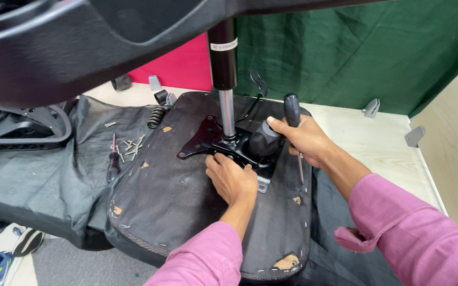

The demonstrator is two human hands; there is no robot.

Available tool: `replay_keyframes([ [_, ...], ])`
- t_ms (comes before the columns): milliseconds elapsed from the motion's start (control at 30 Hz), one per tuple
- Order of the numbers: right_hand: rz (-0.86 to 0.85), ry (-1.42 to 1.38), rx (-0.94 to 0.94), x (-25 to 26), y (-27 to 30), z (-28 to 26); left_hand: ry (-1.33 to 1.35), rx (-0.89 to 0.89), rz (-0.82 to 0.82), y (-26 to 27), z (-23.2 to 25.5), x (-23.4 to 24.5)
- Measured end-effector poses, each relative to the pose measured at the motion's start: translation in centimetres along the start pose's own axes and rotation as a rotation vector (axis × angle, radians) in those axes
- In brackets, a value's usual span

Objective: The person assembles a chair by inserting and tightening screws into the base, attaching a central column, and fitting a plastic frame around the base. The person uses a screwdriver to secure components and aligns parts by hand.

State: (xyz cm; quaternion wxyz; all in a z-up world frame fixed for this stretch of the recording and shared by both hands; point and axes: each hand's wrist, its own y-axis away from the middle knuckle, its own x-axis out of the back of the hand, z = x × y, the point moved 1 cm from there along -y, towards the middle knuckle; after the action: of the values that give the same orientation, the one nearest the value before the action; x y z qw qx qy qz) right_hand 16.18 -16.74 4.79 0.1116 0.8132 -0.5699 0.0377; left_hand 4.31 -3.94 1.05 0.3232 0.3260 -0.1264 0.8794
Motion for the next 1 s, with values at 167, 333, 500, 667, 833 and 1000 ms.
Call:
replay_keyframes([
  [167,-0.012,-0.078,-0.029,-0.5,0.4,0.3,-0.062,0.036,0.121,-0.6,0.7,-1.2],
  [333,0.033,-0.104,-0.041,-1.1,1.3,-0.3,-0.062,0.02,0.034,-1.7,-0.3,-0.7],
  [500,0.07,-0.088,-0.071,-2.3,2.9,-1.0,-0.084,-0.09,-0.117,-3.1,-1.8,0.0],
  [667,0.14,-0.08,-0.05,-5.4,5.2,-1.3,-0.128,-0.125,-0.253,-5.5,-4.3,2.1],
  [833,0.225,-0.063,-0.035,-10.5,8.3,-2.3,-0.123,-0.265,-0.366,-9.0,-7.8,5.4],
  [1000,0.284,-0.071,-0.062,-15.4,10.8,-3.6,-0.067,-0.302,-0.552,-13.0,-10.4,7.9],
])
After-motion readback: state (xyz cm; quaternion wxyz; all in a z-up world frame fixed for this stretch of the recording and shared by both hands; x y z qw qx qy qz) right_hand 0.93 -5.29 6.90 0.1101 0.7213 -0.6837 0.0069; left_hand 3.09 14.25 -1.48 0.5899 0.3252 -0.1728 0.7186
